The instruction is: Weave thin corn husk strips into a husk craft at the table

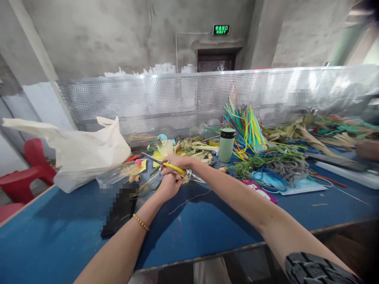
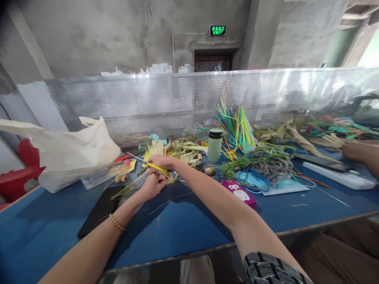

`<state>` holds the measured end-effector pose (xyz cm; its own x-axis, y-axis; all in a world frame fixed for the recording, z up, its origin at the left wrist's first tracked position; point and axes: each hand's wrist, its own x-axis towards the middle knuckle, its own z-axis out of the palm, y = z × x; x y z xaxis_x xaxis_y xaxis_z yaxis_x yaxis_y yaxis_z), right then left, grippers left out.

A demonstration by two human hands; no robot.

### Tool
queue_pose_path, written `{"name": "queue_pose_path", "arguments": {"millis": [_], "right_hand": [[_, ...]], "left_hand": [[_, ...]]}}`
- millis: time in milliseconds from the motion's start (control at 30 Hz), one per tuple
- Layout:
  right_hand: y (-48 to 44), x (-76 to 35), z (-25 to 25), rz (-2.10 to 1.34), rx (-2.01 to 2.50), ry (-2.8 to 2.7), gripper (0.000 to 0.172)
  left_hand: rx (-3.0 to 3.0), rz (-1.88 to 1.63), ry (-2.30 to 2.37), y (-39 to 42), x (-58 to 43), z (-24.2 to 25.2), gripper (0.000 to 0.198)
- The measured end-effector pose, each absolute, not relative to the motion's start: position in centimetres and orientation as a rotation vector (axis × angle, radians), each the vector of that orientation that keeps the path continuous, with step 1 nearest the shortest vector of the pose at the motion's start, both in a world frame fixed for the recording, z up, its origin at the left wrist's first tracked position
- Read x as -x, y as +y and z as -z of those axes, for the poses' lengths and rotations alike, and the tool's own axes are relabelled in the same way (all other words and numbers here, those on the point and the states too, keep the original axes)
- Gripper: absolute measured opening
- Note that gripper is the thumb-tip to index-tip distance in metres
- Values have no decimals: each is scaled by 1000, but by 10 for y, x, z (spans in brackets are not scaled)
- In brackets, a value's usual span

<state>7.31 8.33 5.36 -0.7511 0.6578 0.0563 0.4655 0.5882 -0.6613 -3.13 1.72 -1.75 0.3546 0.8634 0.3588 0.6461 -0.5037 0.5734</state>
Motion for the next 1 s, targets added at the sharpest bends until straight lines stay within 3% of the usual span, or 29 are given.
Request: {"name": "queue_pose_path", "arguments": {"millis": [233,533,800,1000], "right_hand": [[87,-70,-52,-1258,781,-2523,34],[123,-45,-38,-182,764,-2751,43],[126,-27,-14,-77,740,-2888,48],[126,-18,-10,-46,687,-2831,40]], "left_hand": [[-2385,-857,1301,17,31,20,26],[-2440,-744,1293,14,28,19,25],[-2462,-730,1382,15,25,17,19],[-2466,-748,1405,17,26,20,14]]}}
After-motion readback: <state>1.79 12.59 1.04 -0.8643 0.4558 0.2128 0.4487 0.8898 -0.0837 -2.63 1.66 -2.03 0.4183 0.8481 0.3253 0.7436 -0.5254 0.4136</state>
